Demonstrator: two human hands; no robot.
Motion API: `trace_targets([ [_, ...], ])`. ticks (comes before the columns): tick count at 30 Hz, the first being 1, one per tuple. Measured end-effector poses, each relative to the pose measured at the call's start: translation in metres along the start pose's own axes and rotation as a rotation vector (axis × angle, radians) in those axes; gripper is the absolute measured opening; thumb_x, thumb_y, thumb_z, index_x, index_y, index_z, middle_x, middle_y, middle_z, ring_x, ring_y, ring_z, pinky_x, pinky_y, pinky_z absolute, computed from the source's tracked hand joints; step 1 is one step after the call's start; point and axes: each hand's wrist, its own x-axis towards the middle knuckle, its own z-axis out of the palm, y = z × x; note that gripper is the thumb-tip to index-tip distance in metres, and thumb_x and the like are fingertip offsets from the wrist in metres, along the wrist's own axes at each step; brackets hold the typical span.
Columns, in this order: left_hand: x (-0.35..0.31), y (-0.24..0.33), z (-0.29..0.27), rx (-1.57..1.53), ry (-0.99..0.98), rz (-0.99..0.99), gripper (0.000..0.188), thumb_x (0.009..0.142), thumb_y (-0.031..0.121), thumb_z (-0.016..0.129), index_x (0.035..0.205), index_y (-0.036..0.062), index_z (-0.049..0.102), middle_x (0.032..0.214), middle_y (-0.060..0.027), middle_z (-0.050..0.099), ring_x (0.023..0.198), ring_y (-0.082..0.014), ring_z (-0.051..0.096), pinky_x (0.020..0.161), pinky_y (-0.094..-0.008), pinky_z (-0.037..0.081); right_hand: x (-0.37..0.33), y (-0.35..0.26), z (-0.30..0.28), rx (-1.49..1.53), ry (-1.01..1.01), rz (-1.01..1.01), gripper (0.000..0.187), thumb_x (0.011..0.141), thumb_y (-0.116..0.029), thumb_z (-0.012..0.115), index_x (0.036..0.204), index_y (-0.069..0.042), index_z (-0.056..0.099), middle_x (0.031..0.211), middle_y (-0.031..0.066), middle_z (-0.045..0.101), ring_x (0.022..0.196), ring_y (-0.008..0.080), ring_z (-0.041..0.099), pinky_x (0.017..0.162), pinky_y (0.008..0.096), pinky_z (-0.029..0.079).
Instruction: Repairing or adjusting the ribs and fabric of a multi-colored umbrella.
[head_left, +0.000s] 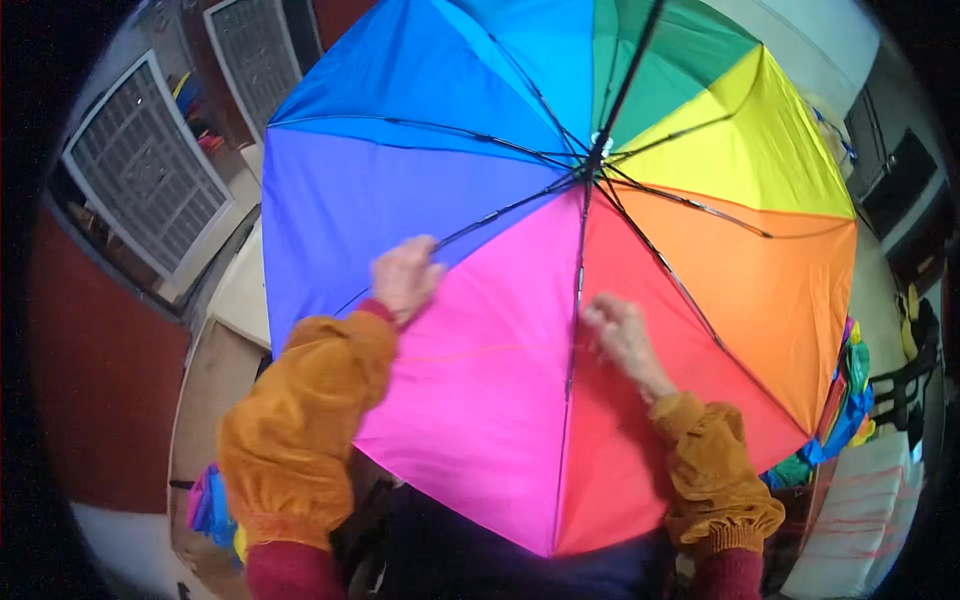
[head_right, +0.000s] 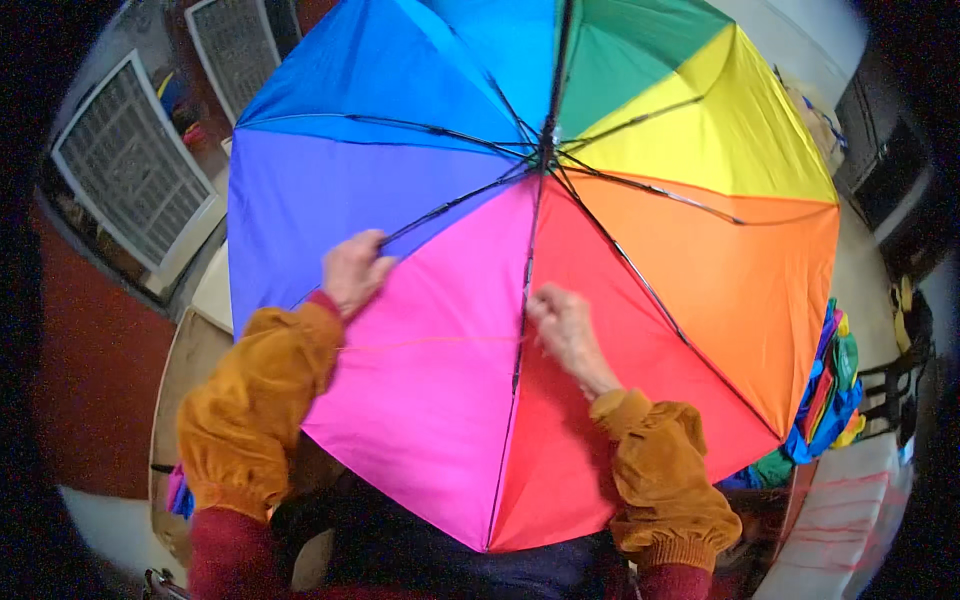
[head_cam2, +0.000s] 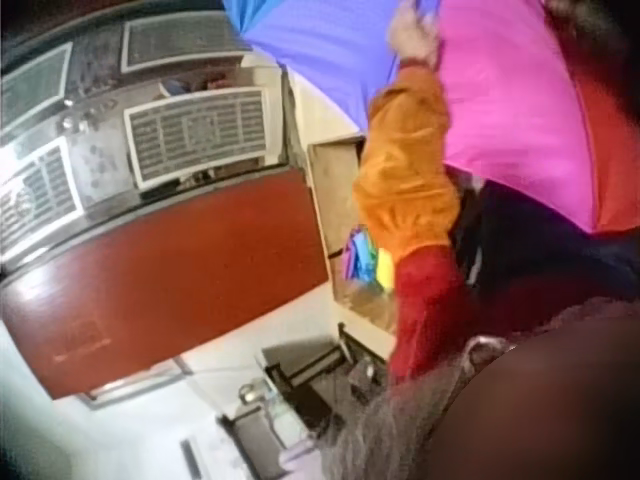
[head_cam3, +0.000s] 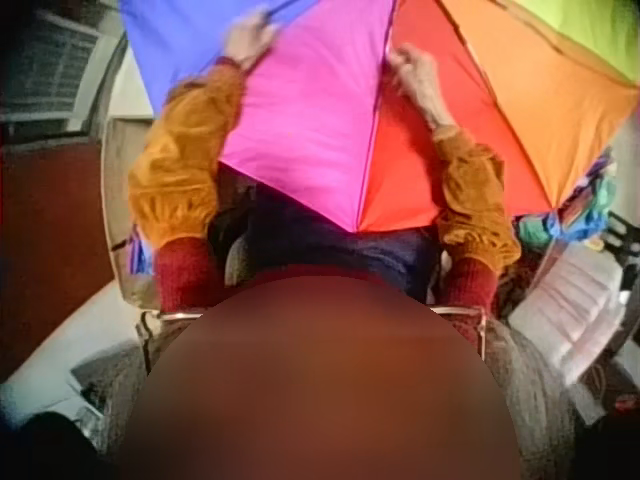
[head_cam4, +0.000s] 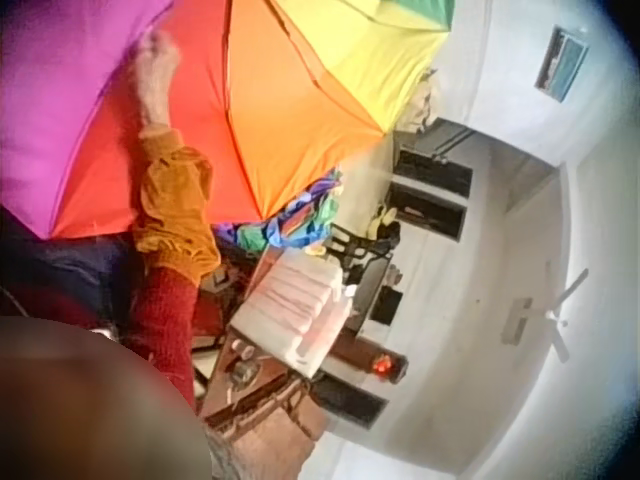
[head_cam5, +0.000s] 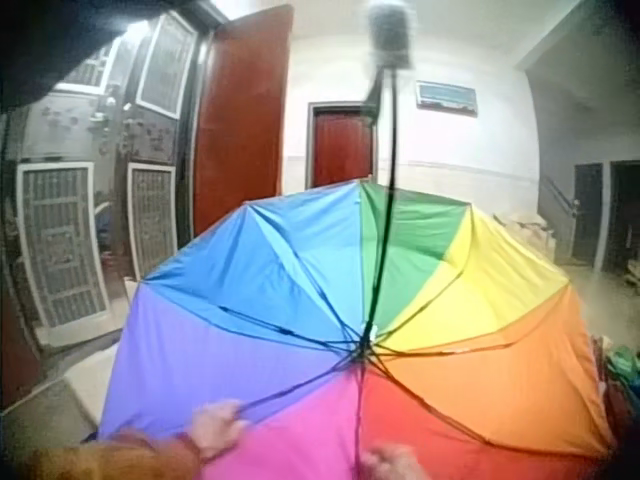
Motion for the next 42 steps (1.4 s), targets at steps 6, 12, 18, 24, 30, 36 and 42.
trace_targets([
  [6,-0.03,-0.071,-0.021,0.452,-0.111,0.012,0.013,0.077,0.014,0.058,0.086,0.0071,0.052,0.075,-0.0138,0.058,0.068,-0.0357,0.057,0.058,-0.0459,0.045,0.007,0.028,0.045,-0.14,-0.063,-0.117,0.019,0.078,-0.014,0.055,0.08,0.005,0.061,0.065,0.0169,0.059,0.063,0.0225,0.058,0.061,0.0369,0.046],
  [12,-0.011,0.005,0.002,-0.036,-0.181,-0.067,0.018,0.077,0.017,0.057,0.072,0.0001,0.055,0.066,-0.022,0.056,0.066,-0.0365,0.059,0.058,-0.046,0.044,0.038,0.003,-0.039,-0.516,0.001,-0.097,0.013,0.073,-0.01,0.057,0.072,0.002,0.061,0.062,0.016,0.059,0.061,0.021,0.058,0.057,0.0363,0.045],
  [18,-0.047,0.117,0.09,-0.76,-0.313,-0.409,0.022,0.077,0.02,0.062,0.066,0.002,0.059,0.056,-0.0045,0.056,0.05,-0.0118,0.051,0.046,-0.0304,0.041,0.069,0.115,-0.143,-0.662,0.307,-0.548,0.012,0.07,-0.015,0.061,0.072,-0.008,0.052,0.064,0.0098,0.052,0.064,0.0292,0.052,0.057,0.0426,0.043],
  [24,-0.076,0.186,0.074,-0.906,-0.476,-0.793,0.022,0.08,0.019,0.063,0.063,0.0067,0.054,0.053,0.0004,0.053,0.042,-0.0064,0.043,0.036,-0.025,0.032,0.013,0.107,-0.13,-1.021,0.566,-0.503,0.009,0.068,-0.013,0.058,0.073,-0.007,0.054,0.074,0.0109,0.053,0.069,0.029,0.051,0.059,0.0429,0.041],
  [30,-0.071,0.187,0.073,-1.162,-0.452,-0.904,0.014,0.082,0.014,0.061,0.071,0.0087,0.054,0.054,0.0012,0.051,0.042,-0.0035,0.038,0.034,-0.0202,0.026,0.002,0.085,-0.105,-0.993,0.607,-0.307,0.008,0.071,-0.012,0.058,0.074,-0.005,0.056,0.073,0.0123,0.054,0.068,0.0307,0.052,0.058,0.0411,0.042],
  [36,-0.073,0.169,0.067,-1.41,-0.533,-1.016,0.009,0.081,0.009,0.06,0.075,0.0058,0.054,0.059,-0.0016,0.052,0.044,-0.004,0.039,0.034,-0.0182,0.027,-0.02,0.042,-0.1,0.133,0.637,-0.171,0.01,0.082,-0.012,0.055,0.077,-0.003,0.056,0.058,0.0034,0.047,0.054,0.0181,0.048,0.049,0.0318,0.04],
  [42,-0.061,0.162,0.075,-1.347,-0.612,-1.071,0.01,0.08,0.007,0.061,0.074,0.0017,0.054,0.063,-0.0046,0.054,0.045,-0.0049,0.041,0.034,-0.019,0.03,-0.034,0.029,-0.065,0.18,0.418,-0.027,0.016,0.086,-0.014,0.054,0.076,-0.002,0.057,0.058,-0.0002,0.047,0.044,0.0104,0.044,0.04,0.027,0.035],
])
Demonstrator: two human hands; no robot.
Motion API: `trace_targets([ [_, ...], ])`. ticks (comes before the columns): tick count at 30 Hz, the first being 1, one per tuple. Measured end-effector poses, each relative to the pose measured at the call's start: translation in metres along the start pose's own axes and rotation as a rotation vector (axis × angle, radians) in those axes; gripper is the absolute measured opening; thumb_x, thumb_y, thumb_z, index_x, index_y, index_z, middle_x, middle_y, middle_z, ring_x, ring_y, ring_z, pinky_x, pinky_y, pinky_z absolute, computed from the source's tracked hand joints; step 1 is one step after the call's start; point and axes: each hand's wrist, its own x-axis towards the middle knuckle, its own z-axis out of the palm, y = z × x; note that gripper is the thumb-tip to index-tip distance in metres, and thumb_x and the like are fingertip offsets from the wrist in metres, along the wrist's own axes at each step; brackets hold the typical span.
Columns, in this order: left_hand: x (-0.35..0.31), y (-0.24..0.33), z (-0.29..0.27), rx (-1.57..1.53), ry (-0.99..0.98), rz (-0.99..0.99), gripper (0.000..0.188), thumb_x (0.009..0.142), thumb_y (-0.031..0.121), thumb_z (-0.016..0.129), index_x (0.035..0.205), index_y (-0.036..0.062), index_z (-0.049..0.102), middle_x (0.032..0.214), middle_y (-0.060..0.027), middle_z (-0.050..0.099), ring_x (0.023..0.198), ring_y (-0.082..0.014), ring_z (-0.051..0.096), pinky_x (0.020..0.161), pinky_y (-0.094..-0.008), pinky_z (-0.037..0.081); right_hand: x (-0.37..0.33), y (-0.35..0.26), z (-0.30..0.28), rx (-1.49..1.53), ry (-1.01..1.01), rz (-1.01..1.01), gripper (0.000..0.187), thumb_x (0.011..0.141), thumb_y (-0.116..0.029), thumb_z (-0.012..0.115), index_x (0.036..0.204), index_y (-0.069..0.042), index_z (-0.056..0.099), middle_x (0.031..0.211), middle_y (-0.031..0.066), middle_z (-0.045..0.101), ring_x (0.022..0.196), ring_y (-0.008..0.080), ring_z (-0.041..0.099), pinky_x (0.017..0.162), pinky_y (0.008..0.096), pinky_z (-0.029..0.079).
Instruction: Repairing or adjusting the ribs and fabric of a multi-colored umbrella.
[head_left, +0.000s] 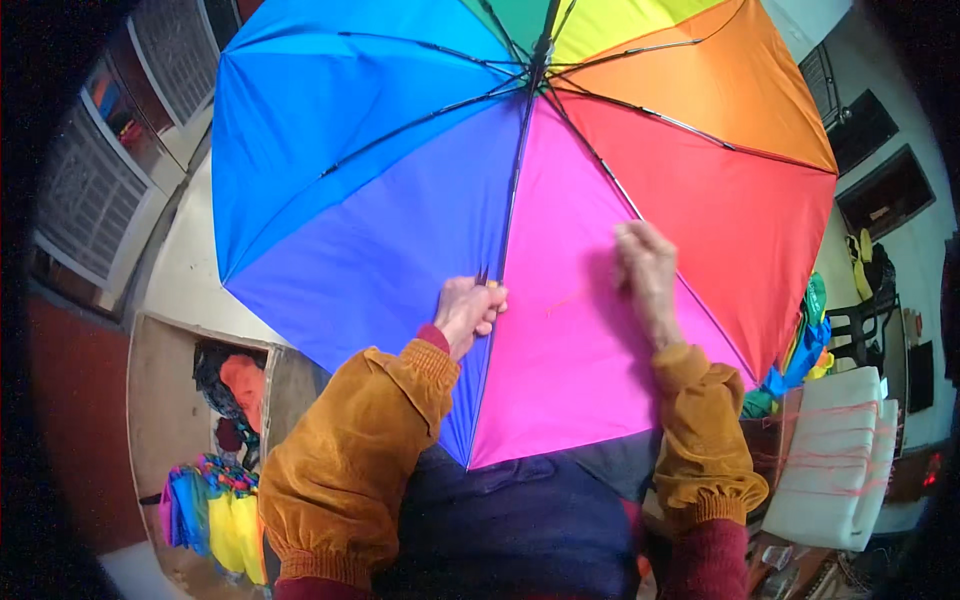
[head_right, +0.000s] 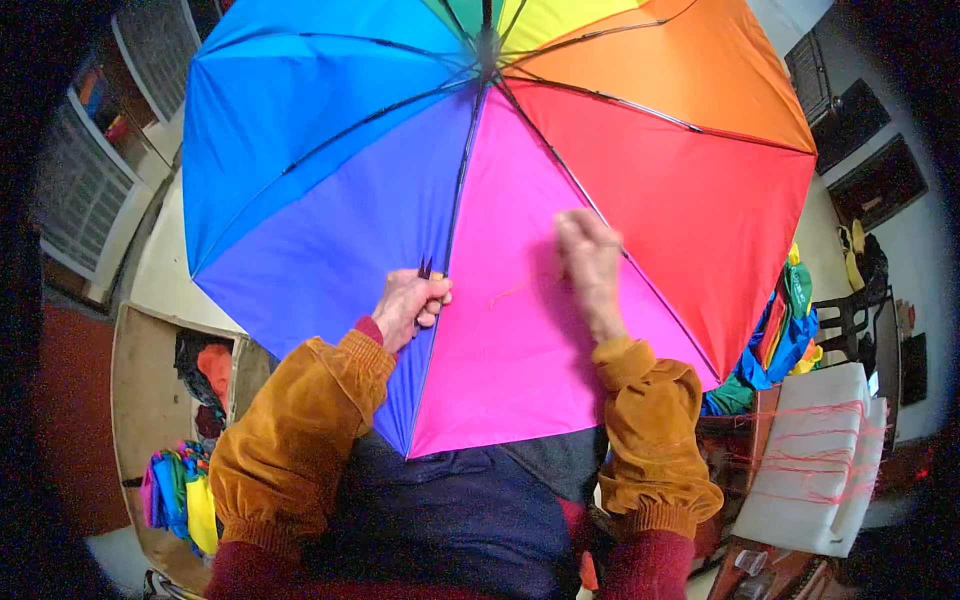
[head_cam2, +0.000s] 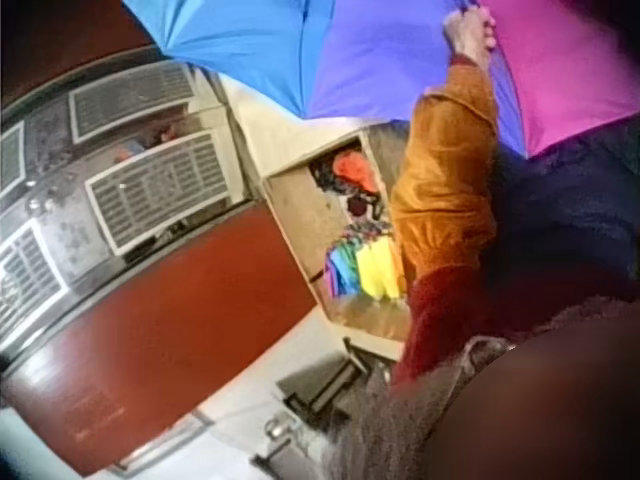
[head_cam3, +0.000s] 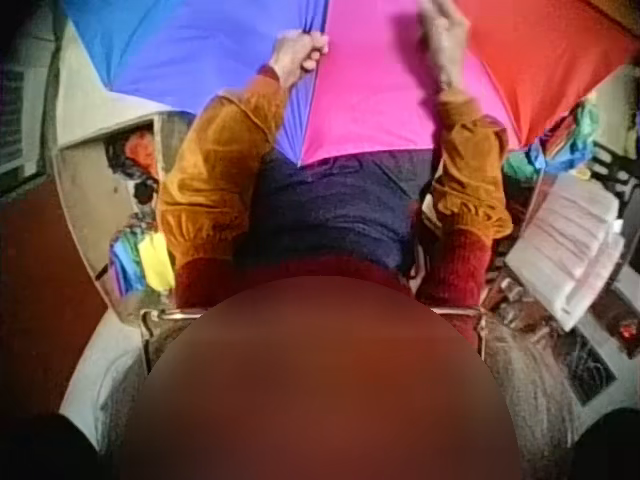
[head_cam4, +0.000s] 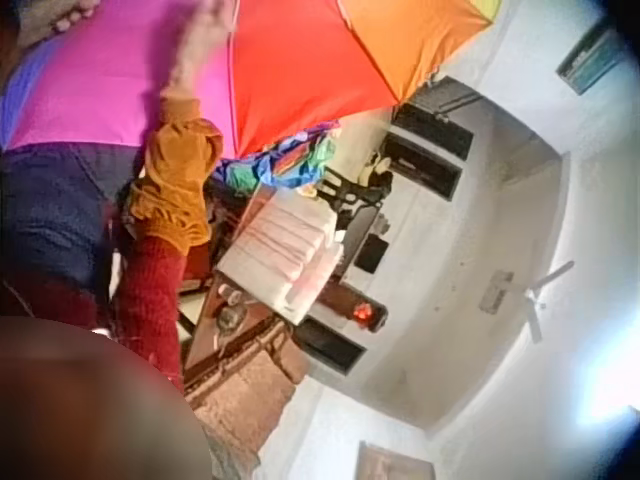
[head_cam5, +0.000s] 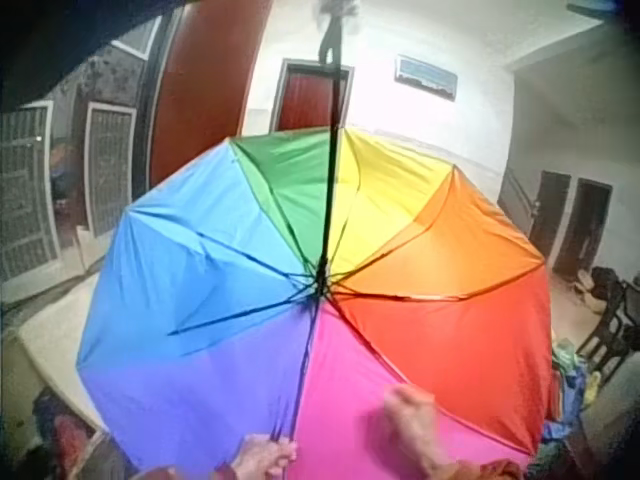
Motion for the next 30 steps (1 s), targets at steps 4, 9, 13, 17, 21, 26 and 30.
trace_targets([
  [4,-0.002,0.0,0.002,-0.171,0.049,-0.071,0.009,0.08,0.006,0.059,0.074,-0.0002,0.055,0.064,-0.0063,0.055,0.046,-0.0058,0.042,0.035,-0.0195,0.032,-0.014,0.02,0.05,-0.477,-0.317,-0.165,0.013,0.079,-0.01,0.056,0.073,0.002,0.055,0.063,0.0089,0.055,0.053,0.0197,0.052,0.046,0.0357,0.04],
  [9,-0.007,-0.004,-0.002,-0.313,0.114,-0.031,0.008,0.08,0.006,0.057,0.079,-0.0019,0.055,0.065,-0.0091,0.056,0.046,-0.0071,0.043,0.036,-0.0203,0.033,-0.022,0.032,0.075,-0.875,-0.507,-0.363,0.006,0.067,-0.001,0.055,0.073,0.002,0.054,0.067,0.0205,0.057,0.064,0.0354,0.058,0.055,0.0441,0.045],
  [13,-0.007,-0.005,-0.004,-0.329,0.103,-0.031,0.008,0.081,0.006,0.056,0.081,-0.002,0.055,0.066,-0.0104,0.056,0.046,-0.0077,0.044,0.037,-0.0206,0.033,-0.03,0.041,0.083,-0.906,-0.556,-0.436,0.009,0.063,0.001,0.055,0.073,0.001,0.054,0.069,0.0208,0.057,0.069,0.0381,0.058,0.057,0.0463,0.046],
  [17,-0.01,-0.002,-0.006,-0.347,0.074,-0.001,0.007,0.081,0.005,0.055,0.083,-0.002,0.055,0.067,-0.011,0.057,0.047,-0.0079,0.044,0.037,-0.0206,0.033,-0.032,0.039,0.079,-0.874,-0.615,-0.443,0.013,0.061,0.001,0.057,0.073,0.0,0.054,0.07,0.0201,0.057,0.069,0.0387,0.058,0.058,0.0466,0.046],
  [21,-0.012,0.0,-0.004,-0.365,0.076,0.002,0.008,0.082,0.005,0.054,0.084,-0.0019,0.055,0.067,-0.0102,0.056,0.048,-0.0079,0.044,0.038,-0.0203,0.033,-0.029,0.041,0.074,-0.847,-0.653,-0.453,0.014,0.06,0.0,0.057,0.073,0.0,0.054,0.071,0.0201,0.057,0.068,0.0386,0.057,0.058,0.0467,0.046],
  [26,-0.009,-0.005,-0.003,-0.389,0.044,0.008,0.009,0.084,0.007,0.054,0.086,-0.0016,0.055,0.066,-0.0084,0.055,0.048,-0.0073,0.044,0.038,-0.0195,0.032,-0.028,0.042,0.076,-0.77,-0.605,-0.495,0.013,0.061,0.001,0.055,0.074,0.001,0.055,0.072,0.0207,0.056,0.067,0.0373,0.058,0.057,0.046,0.045],
  [30,-0.006,-0.005,-0.003,-0.395,0.018,0.023,0.009,0.085,0.008,0.054,0.086,-0.0004,0.055,0.065,-0.007,0.054,0.048,-0.0064,0.043,0.038,-0.0187,0.032,-0.02,0.038,0.079,-0.584,-0.584,-0.589,0.011,0.061,-0.002,0.058,0.071,0.001,0.056,0.067,0.0204,0.057,0.062,0.0402,0.055,0.053,0.0449,0.045],
])
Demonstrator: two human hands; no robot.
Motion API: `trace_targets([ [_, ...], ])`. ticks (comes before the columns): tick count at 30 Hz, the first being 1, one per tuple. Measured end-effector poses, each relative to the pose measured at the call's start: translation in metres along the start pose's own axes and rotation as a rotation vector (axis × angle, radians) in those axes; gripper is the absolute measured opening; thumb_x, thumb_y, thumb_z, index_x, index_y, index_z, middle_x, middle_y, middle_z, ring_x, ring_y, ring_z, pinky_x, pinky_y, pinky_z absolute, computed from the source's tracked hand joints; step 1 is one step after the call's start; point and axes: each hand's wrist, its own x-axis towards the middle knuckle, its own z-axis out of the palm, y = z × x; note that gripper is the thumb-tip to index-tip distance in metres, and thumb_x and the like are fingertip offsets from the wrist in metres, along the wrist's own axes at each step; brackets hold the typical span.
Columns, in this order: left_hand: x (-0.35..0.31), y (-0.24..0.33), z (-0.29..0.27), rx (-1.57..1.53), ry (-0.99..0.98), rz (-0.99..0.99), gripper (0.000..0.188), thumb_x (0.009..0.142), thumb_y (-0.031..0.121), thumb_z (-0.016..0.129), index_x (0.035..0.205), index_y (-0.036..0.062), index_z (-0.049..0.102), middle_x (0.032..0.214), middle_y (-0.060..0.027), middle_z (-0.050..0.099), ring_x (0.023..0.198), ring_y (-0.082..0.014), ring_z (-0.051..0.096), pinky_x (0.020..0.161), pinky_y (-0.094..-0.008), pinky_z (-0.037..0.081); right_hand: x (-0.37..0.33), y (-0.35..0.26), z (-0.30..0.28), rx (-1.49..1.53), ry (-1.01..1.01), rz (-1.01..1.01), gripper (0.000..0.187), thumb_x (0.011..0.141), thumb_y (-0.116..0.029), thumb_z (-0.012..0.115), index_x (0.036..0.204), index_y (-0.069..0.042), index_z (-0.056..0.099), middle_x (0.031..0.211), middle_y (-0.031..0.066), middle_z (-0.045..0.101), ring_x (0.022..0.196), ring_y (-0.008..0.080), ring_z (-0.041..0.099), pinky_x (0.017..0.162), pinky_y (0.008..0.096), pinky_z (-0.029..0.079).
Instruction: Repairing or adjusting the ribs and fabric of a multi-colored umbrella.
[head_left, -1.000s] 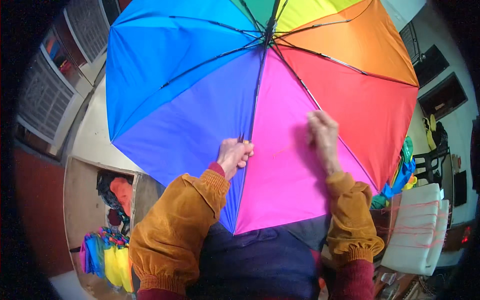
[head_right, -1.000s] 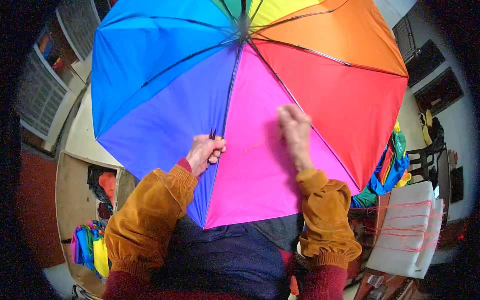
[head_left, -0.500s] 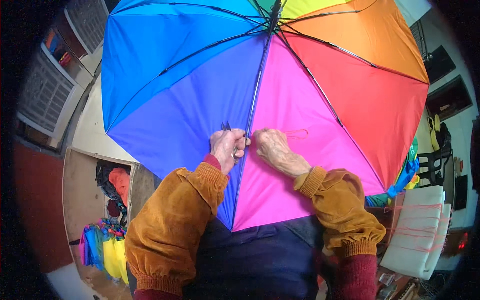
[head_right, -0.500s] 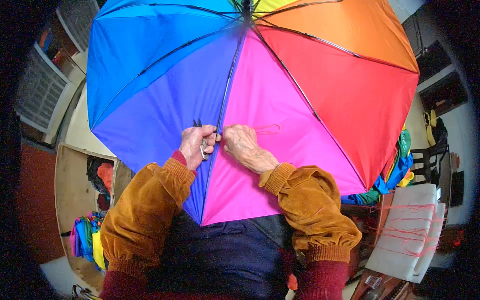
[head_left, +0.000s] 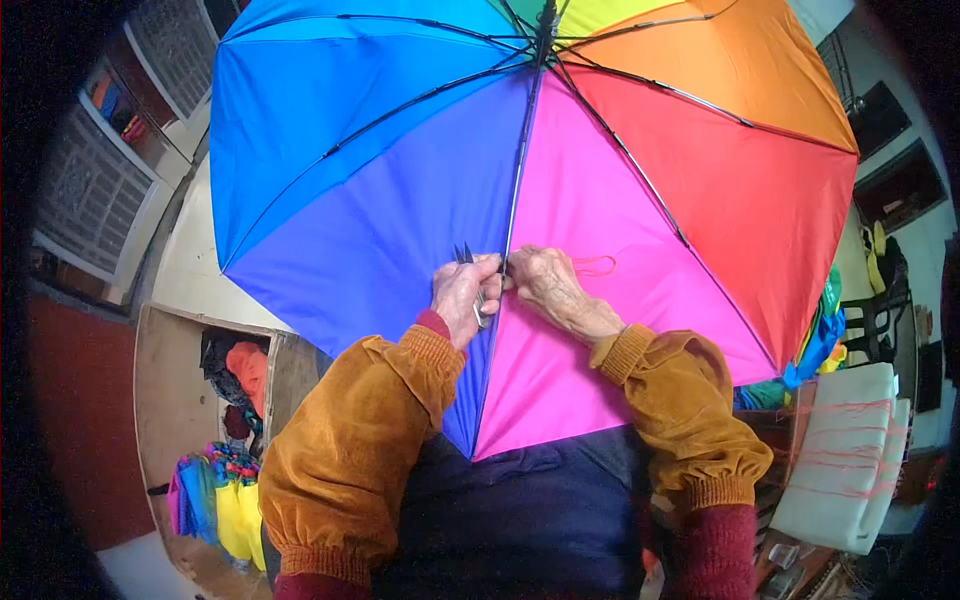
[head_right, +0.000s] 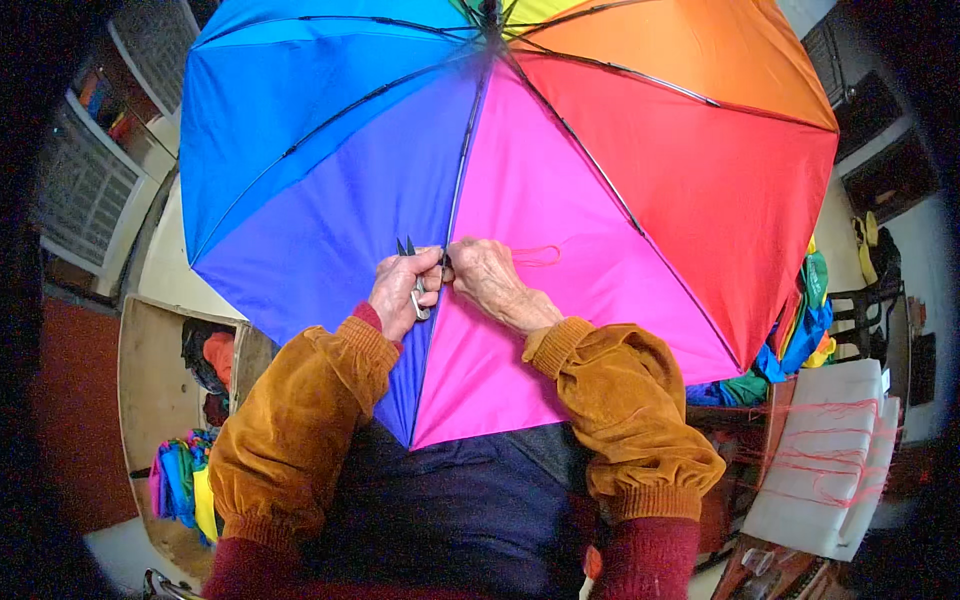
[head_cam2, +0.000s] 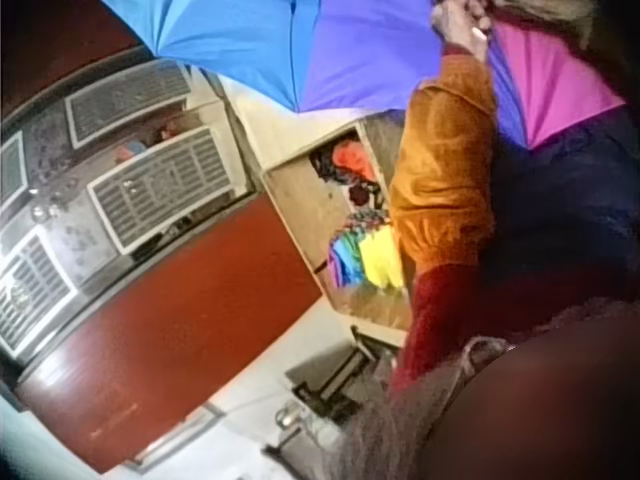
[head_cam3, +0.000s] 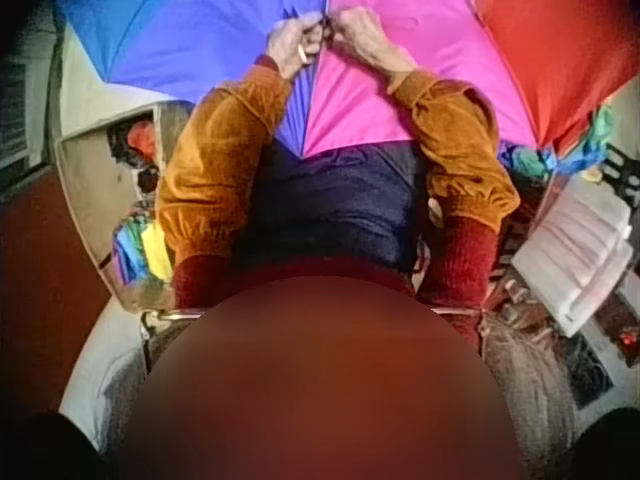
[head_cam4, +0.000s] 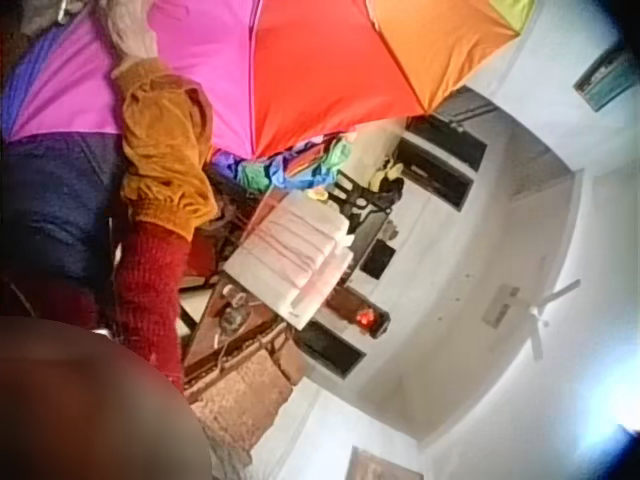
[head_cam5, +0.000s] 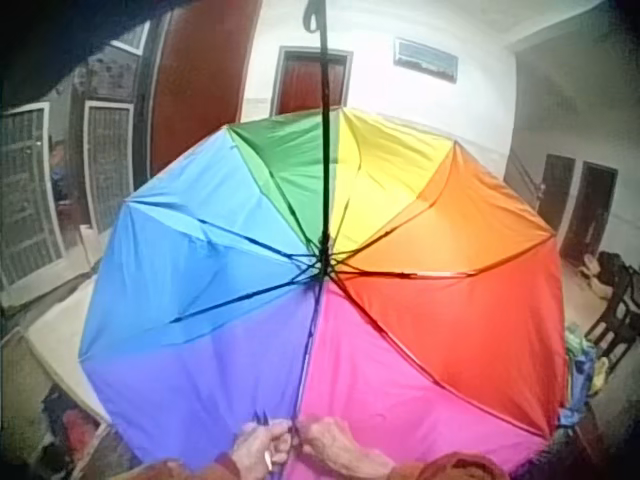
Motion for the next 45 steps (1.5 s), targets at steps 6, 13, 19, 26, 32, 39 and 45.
trace_targets([
  [6,0.0,0.0,0.003,0.037,0.016,0.021,0.009,0.086,0.01,0.054,0.084,0.0023,0.052,0.064,-0.0064,0.054,0.046,-0.0056,0.042,0.036,-0.018,0.03,0.003,-0.011,0.008,0.266,0.128,0.275,0.009,0.07,-0.003,0.057,0.075,0.003,0.059,0.061,0.0167,0.056,0.054,0.0294,0.056,0.05,0.0389,0.044],
  [13,-0.004,-0.006,0.008,0.022,0.087,0.161,0.01,0.087,0.011,0.053,0.085,0.006,0.045,0.063,-0.0081,0.053,0.043,-0.0063,0.042,0.034,-0.0188,0.03,0.013,-0.014,-0.002,0.463,0.161,0.63,0.02,0.081,-0.013,0.054,0.079,0.006,0.062,0.057,0.0132,0.057,0.05,0.0161,0.054,0.048,0.035,0.043],
  [19,-0.01,-0.013,0.01,-0.07,0.166,0.245,0.01,0.087,0.011,0.052,0.085,0.0067,0.044,0.063,-0.0082,0.053,0.044,-0.007,0.043,0.034,-0.0201,0.031,0.018,-0.015,0.004,0.387,0.118,0.545,0.028,0.082,-0.017,0.052,0.07,0.006,0.06,0.051,0.0103,0.052,0.046,0.0152,0.051,0.044,0.0329,0.039],
  [26,-0.008,-0.012,0.011,-0.065,0.084,0.164,0.009,0.087,0.011,0.053,0.086,0.0061,0.045,0.064,-0.009,0.054,0.045,-0.007,0.043,0.034,-0.0203,0.031,0.013,0.002,0.001,0.637,0.014,0.694,0.032,0.083,-0.02,0.052,0.061,0.003,0.054,0.049,0.0032,0.045,0.041,0.0108,0.041,0.036,0.0298,0.03],
  [32,-0.01,-0.01,0.009,-0.028,0.065,0.167,0.009,0.087,0.011,0.053,0.086,0.0062,0.046,0.065,-0.0084,0.054,0.045,-0.0066,0.042,0.034,-0.0194,0.03,0.015,-0.003,-0.001,0.724,0.001,0.728,0.034,0.084,-0.022,0.051,0.057,-0.001,0.05,0.05,-0.0013,0.04,0.041,0.0079,0.036,0.035,0.027,0.026],
  [39,-0.011,-0.011,0.008,-0.026,0.052,0.162,0.008,0.088,0.011,0.052,0.085,0.0063,0.046,0.064,-0.0077,0.053,0.045,-0.0064,0.041,0.034,-0.019,0.03,0.011,-0.002,-0.001,0.736,0.015,0.683,0.032,0.082,-0.021,0.051,0.057,-0.001,0.052,0.049,-0.0017,0.041,0.042,0.0075,0.036,0.036,0.0268,0.026],
  [45,-0.011,-0.016,0.012,0.011,0.114,0.217,0.007,0.088,0.01,0.051,0.085,0.0059,0.046,0.064,-0.0077,0.053,0.045,-0.0061,0.041,0.034,-0.0194,0.03,0.012,-0.006,0.0,0.661,0.045,0.65,0.03,0.081,-0.02,0.052,0.059,0.0,0.055,0.05,-0.0012,0.044,0.042,0.0073,0.037,0.036,0.0265,0.026],
])
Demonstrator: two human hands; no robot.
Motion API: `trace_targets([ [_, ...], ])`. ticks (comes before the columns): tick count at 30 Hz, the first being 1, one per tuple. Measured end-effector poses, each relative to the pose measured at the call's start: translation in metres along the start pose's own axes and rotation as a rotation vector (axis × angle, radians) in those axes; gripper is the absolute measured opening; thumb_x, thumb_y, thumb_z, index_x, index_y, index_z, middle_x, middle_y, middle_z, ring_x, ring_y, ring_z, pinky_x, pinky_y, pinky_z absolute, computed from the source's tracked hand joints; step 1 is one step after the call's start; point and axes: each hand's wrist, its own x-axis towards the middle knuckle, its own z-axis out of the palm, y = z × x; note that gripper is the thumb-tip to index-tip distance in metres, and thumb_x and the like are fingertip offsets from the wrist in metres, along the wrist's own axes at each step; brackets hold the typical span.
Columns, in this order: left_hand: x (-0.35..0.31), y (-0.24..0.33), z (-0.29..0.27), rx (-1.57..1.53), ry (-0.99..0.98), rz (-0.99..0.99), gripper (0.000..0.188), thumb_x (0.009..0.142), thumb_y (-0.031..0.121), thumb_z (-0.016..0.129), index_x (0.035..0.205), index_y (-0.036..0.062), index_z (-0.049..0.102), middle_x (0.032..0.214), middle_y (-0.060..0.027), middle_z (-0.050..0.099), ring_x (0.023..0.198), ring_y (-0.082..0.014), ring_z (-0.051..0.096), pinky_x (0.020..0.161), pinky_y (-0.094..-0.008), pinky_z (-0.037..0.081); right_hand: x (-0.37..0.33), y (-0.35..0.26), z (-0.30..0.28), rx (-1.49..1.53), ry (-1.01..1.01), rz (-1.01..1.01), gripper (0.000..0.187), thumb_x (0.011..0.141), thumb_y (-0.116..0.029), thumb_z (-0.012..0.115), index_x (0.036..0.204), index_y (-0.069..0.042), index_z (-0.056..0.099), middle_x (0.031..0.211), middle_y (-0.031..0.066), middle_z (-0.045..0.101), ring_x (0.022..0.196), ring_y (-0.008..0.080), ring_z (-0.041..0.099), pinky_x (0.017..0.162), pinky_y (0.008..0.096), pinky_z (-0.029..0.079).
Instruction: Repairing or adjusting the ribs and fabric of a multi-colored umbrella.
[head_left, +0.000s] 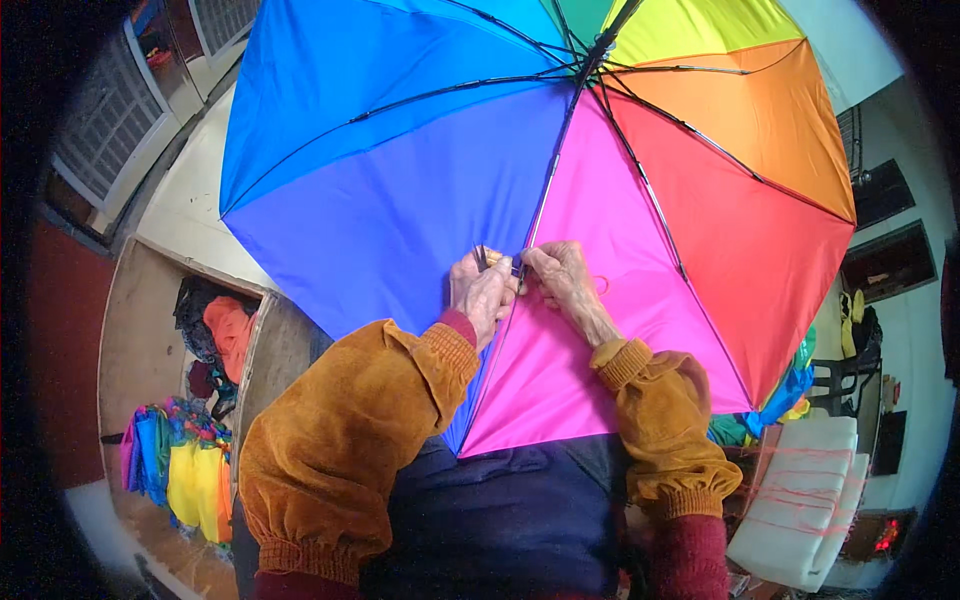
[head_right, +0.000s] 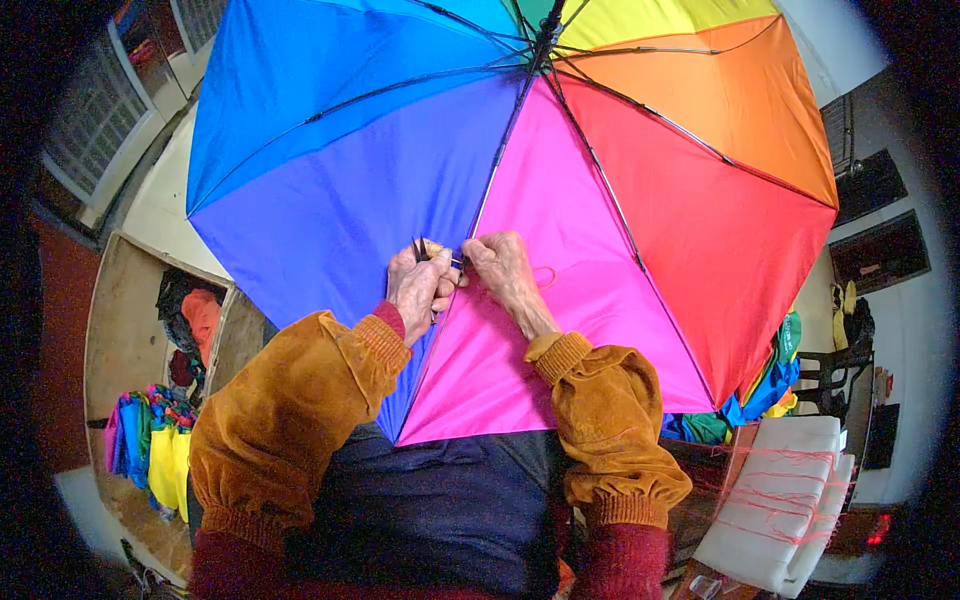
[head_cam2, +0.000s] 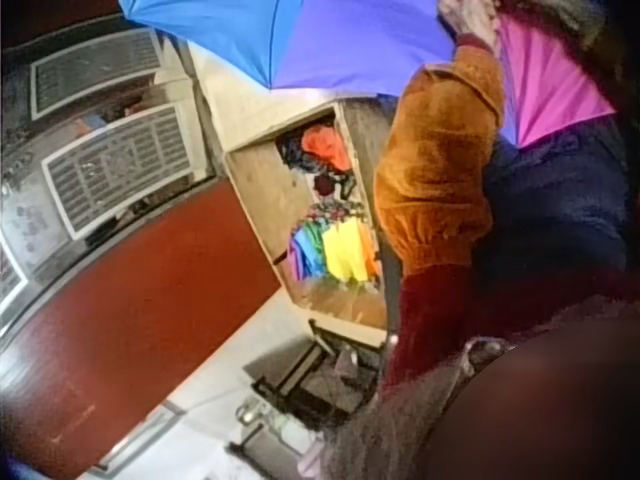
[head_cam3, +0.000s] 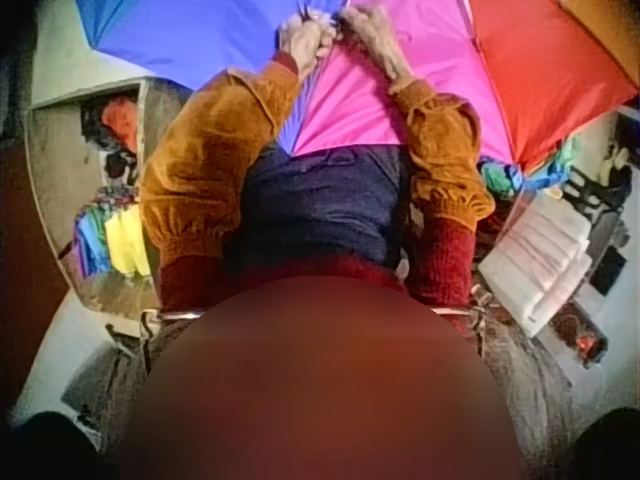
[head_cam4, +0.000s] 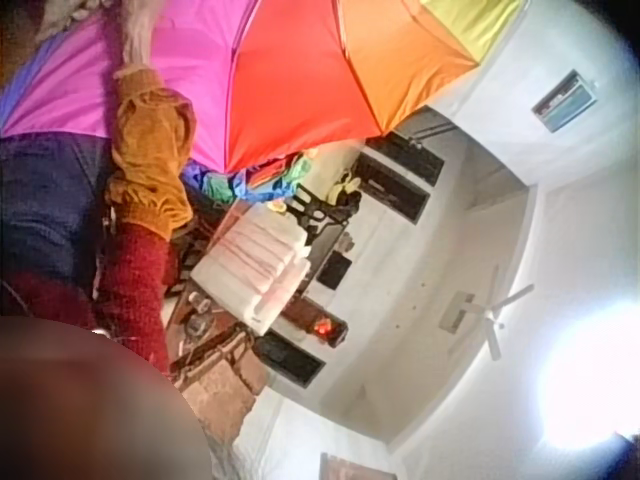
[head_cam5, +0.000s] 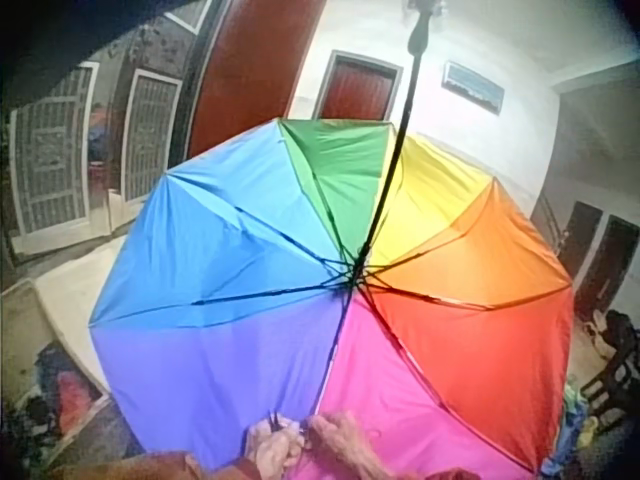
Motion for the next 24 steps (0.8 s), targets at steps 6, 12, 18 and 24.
trace_targets([
  [6,0.001,0.001,0.001,-0.047,0.031,-0.027,0.009,0.087,0.013,0.052,0.085,0.0052,0.047,0.064,-0.0074,0.053,0.044,-0.0056,0.04,0.034,-0.0193,0.029,0.003,-0.004,-0.003,0.053,-0.016,0.105,0.026,0.08,-0.018,0.052,0.062,0.001,0.057,0.053,0.0006,0.047,0.041,0.0079,0.038,0.035,0.0251,0.027],
  [12,-0.004,0.008,0.003,0.046,-0.029,-0.027,0.012,0.087,0.015,0.053,0.086,0.0041,0.049,0.063,-0.006,0.053,0.043,-0.0046,0.038,0.034,-0.0195,0.028,-0.002,-0.009,-0.005,0.169,-0.044,0.174,0.025,0.081,-0.017,0.054,0.065,0.001,0.057,0.054,0.0012,0.048,0.043,0.0083,0.04,0.035,0.024,0.029],
  [18,-0.001,0.006,-0.008,0.106,-0.084,0.006,0.013,0.087,0.015,0.054,0.084,0.0037,0.05,0.062,-0.0044,0.053,0.042,-0.0037,0.037,0.034,-0.0193,0.028,-0.007,-0.018,-0.013,0.023,-0.182,0.147,0.017,0.082,-0.013,0.057,0.072,0.001,0.059,0.057,-0.0002,0.048,0.047,0.0074,0.043,0.04,0.023,0.034],
  [24,0.008,0.005,-0.005,0.132,-0.146,-0.09,0.011,0.087,0.013,0.054,0.084,0.0029,0.052,0.062,-0.0041,0.053,0.043,-0.0032,0.037,0.035,-0.0191,0.028,-0.006,-0.004,-0.017,-0.38,-0.104,-0.297,0.012,0.075,-0.007,0.058,0.08,0.003,0.06,0.058,0.009,0.051,0.05,0.0191,0.05,0.05,0.0329,0.043],
])
